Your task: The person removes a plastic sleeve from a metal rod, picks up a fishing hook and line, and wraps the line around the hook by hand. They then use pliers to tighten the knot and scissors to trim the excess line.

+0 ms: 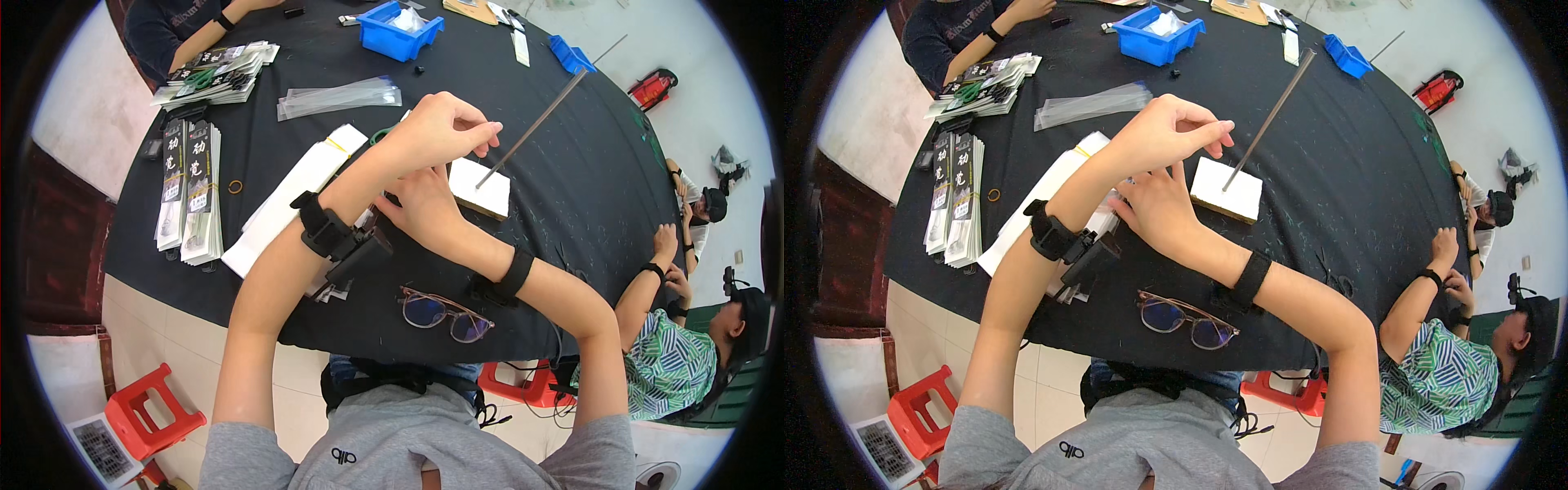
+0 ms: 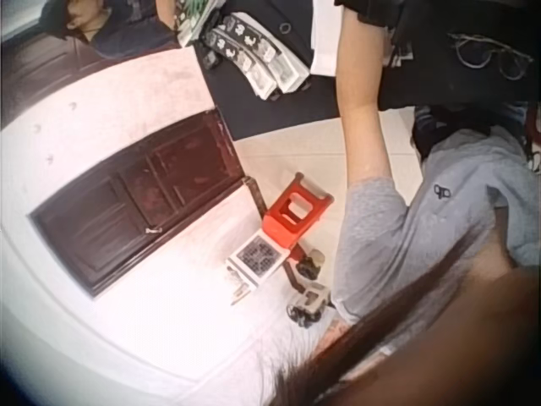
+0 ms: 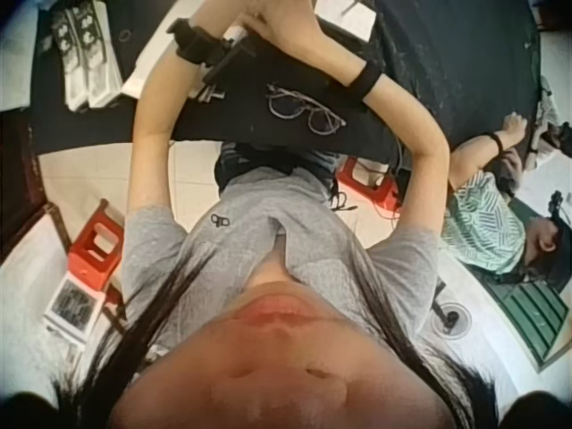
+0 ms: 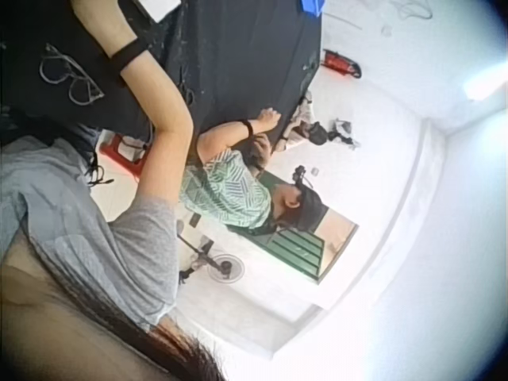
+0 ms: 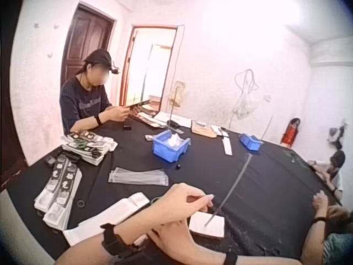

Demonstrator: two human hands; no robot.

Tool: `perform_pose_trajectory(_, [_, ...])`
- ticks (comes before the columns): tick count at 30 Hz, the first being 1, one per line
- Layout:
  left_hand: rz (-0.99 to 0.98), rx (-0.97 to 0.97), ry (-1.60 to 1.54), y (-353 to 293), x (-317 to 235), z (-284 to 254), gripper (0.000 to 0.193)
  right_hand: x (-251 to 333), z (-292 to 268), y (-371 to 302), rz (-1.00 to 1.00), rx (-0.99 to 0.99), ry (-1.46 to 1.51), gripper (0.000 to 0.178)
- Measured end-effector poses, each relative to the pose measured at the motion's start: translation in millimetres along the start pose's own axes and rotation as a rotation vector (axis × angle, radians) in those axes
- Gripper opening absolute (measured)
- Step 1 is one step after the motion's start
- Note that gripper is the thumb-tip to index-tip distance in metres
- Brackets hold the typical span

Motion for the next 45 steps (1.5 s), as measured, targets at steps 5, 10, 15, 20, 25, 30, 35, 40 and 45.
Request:
perform_pose_trajectory(5, [-0.008,0.005,-0.035,-1.2,-0.8,-1.5,0.032,-1.2,-8.7,1.8,0.001,-0.075,0.017,0.024])
perform_pose_trajectory(10, [0.024,-0.008,-0.015,-1.6,-1.4,-4.4,0.032,-1.9,-19.1,4.2,0.015,-0.083,0.051,0.022])
perform_pose_trajectory(15, [0.03,-0.014,-0.012,-0.5,-0.2,-6.4,0.031,-11.8,-32.0,3.5,0.077,-0.089,0.235,0.018])
perform_pose_trajectory(20, [0.02,-0.015,0.009,-1.3,-1.3,-7.5,0.032,-10.5,-57.3,-4.9,-0.064,-0.054,0.475,0.022])
perform_pose_trajectory(25, [0.057,-0.028,-0.015,-2.2,-4.6,-8.7,0.033,-13.2,-108.2,-40.9,-0.032,-0.093,0.262,0.028])
perform_pose_trajectory(30, [-0.018,-0.025,0.054,-2.3,-3.0,-5.9,0.032,-79.8,-160.1,-104.8,0.384,-0.38,0.83,0.012])
perform_pose_trajectory(35, [-0.027,-0.034,0.021,-1.2,-5.9,-2.8,0.031,-100.0,-136.2,-129.8,0.434,-0.205,1.599,0.027])
perform_pose_trajectory(40, [-0.036,-0.023,0.061,-1.0,-5.1,-0.7,0.032,-95.1,-136.9,-139.1,0.488,-0.209,1.62,0.029])
perform_pose_trajectory(45, [-0.03,-0.011,0.023,1.1,-4.8,2.3,0.032,-101.6,-171.2,-122.6,0.406,-0.375,1.545,0.027])
Point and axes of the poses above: each hand's wrist, its own y-axis towards the middle knuckle, its own z-axis out of the palm, x = y × z, the point moved 7 cm from there along y, towards the middle knuckle, and after that the axes turned 10 degrees about x, right-handed, at the moved point
